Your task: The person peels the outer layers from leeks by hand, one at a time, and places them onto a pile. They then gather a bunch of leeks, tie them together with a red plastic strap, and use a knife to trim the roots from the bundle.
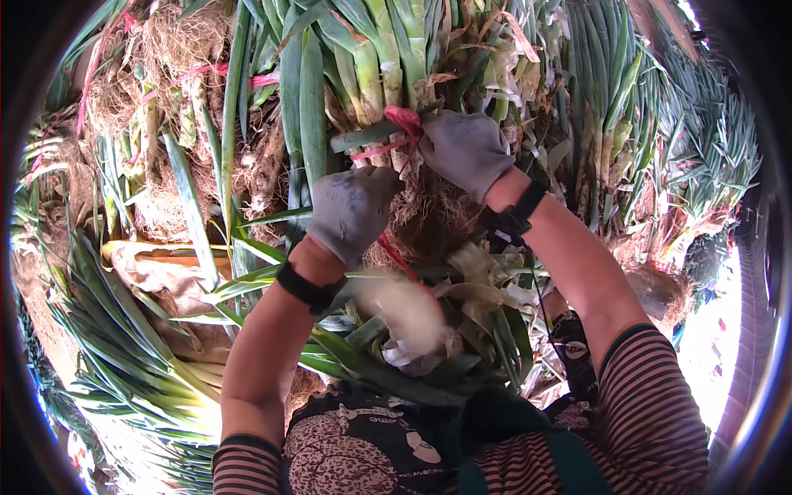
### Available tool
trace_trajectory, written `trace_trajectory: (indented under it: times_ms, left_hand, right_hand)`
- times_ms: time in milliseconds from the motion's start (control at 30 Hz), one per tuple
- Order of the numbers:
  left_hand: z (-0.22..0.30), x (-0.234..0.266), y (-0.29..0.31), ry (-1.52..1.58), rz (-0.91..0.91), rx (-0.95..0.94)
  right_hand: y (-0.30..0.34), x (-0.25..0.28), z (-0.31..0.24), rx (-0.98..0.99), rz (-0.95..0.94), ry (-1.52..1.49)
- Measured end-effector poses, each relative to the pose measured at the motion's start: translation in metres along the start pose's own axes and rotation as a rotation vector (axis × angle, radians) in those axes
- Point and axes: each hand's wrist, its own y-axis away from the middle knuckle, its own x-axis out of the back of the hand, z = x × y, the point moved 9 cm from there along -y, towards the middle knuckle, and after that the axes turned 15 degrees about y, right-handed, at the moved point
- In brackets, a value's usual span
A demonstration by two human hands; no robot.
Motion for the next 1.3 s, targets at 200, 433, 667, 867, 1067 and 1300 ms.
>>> trace_trajectory:
  times_ms: [200, 433, 667, 867, 1067, 1300]
  left_hand:
    - [-0.029, -0.006, 0.041, 0.031, -0.062, 0.129]
    - [-0.036, -0.007, 0.035, 0.162, 0.03, 0.261]
    - [-0.007, -0.005, 0.032, 0.102, 0.072, 0.106]
    - [-0.028, 0.005, 0.016, 0.154, 0.268, 0.09]
    - [-0.032, -0.018, 0.003, 0.031, 0.183, 0.079]
    - [-0.07, -0.027, 0.028, 0.031, 0.137, 0.288]
  right_hand:
    - [0.06, -0.017, 0.027, -0.297, -0.377, -0.824]
    - [0.069, -0.029, 0.026, -0.379, -0.369, -0.917]
    - [0.039, 0.003, 0.001, -0.157, 0.198, -0.242]
    - [0.044, -0.023, -0.027, 0.145, 0.167, -0.04]
    - [0.054, -0.068, 0.065, -0.395, 0.085, -0.654]
    - [0.042, -0.089, 0.033, -0.466, -0.23, -0.75]
